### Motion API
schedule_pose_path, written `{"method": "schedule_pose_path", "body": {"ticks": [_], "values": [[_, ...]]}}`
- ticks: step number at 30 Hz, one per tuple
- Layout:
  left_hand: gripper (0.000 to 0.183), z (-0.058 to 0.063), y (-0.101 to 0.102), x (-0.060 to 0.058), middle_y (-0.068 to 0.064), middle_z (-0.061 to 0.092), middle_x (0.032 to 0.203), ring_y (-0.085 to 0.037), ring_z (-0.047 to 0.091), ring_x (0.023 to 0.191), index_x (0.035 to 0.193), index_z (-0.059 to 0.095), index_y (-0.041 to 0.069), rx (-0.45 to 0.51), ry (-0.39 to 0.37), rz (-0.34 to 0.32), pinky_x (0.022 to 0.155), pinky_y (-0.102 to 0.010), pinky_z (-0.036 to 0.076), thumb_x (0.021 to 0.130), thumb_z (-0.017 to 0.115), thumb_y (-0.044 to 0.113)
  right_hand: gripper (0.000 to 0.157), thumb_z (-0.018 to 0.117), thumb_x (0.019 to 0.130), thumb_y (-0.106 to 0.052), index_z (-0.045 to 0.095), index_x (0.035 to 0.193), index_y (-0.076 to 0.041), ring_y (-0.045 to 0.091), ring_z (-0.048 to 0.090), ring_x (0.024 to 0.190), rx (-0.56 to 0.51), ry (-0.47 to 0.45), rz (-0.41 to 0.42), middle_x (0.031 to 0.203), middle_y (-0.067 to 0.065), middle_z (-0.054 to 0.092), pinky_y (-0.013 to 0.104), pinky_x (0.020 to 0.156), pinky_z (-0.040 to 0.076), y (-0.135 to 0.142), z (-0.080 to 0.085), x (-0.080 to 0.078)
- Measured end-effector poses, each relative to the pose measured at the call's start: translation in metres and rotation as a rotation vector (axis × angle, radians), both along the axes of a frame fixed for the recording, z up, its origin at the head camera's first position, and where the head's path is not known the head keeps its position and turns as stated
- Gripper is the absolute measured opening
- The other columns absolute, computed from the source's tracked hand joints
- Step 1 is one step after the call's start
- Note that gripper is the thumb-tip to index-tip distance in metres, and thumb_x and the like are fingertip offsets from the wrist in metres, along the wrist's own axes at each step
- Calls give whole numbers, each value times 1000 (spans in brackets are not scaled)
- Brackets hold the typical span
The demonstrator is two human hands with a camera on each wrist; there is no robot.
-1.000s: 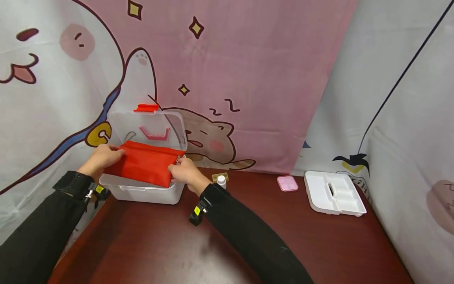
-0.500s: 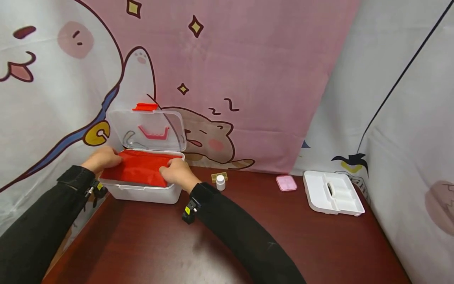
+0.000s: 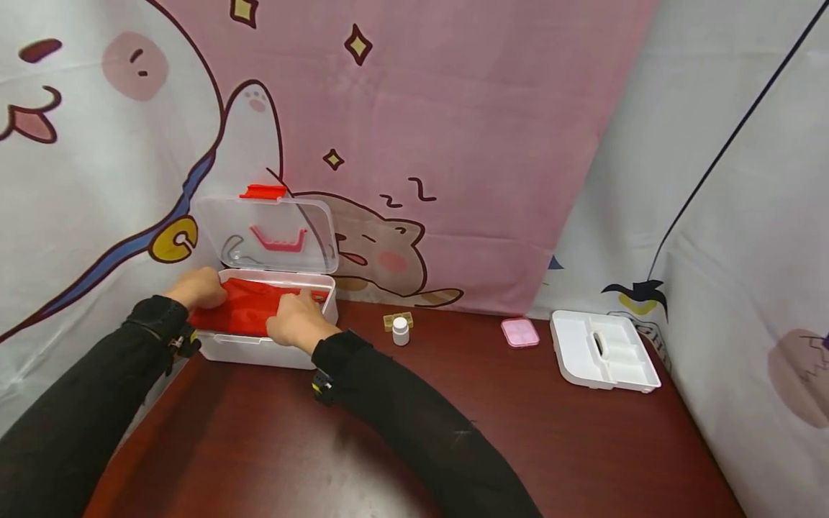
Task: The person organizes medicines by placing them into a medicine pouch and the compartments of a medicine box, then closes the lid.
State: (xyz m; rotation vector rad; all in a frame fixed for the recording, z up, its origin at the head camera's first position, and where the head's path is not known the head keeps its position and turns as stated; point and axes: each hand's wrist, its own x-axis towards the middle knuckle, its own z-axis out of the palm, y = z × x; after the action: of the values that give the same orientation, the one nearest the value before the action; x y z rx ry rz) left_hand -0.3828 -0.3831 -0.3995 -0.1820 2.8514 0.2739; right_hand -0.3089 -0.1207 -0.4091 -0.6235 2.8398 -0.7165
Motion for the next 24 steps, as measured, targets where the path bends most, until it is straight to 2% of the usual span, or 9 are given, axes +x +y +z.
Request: {"method": "schedule_pose_path", "body": {"ticks": [3,6,9,13,17,20,24], "values": [[41,-11,-8,-13,-25,64,96,-42,61,89,118,68,-17,-22,11,-26,80,-46,52,97,64,17,32,59,112,-36,77,121,-11,21,66,113,16,69,44,120,5,73,32,99,55,-3,-5,-4],[44,-17,-11,-21,-27,66,100,-43,61,90,121,68,-18,-45,26,-37,81,-48,53,97,65,18,41,52,116,-42,79,105,-13,22,71,109,61,150,93,105,3,79,33,99,56,-6,-12,-10],[42,-15,-5,-17,-25,68,100,-42,61,91,123,70,-15,-71,26,-19,83,-49,54,97,66,18,55,42,117,-51,81,116,-13,23,72,118,116,177,123,120,4,81,36,107,57,-10,-15,-13],[36,-7,11,-2,-23,67,95,-40,61,89,121,71,-13,-88,40,-21,81,-46,53,96,64,12,61,34,117,-55,74,143,-17,24,68,132,165,126,126,147,4,72,39,116,54,-15,-16,-10],[35,-2,20,10,-23,65,92,-40,60,87,120,70,-14,-68,48,-33,77,-43,51,97,62,11,62,32,118,-53,74,143,-16,24,68,131,170,106,105,149,6,70,38,115,54,-18,-16,-5],[36,-7,18,8,-22,65,91,-40,60,87,119,71,-13,-50,44,-36,76,-43,50,96,63,13,61,33,118,-51,79,134,-14,25,71,122,155,138,82,141,6,74,37,110,56,-18,-18,-3],[35,-29,3,-11,-19,66,89,-39,60,87,115,74,-10,-34,13,-52,77,-45,50,93,66,16,59,36,117,-52,80,129,-14,24,73,115,166,137,74,134,4,78,36,105,58,-18,-20,-2]]}}
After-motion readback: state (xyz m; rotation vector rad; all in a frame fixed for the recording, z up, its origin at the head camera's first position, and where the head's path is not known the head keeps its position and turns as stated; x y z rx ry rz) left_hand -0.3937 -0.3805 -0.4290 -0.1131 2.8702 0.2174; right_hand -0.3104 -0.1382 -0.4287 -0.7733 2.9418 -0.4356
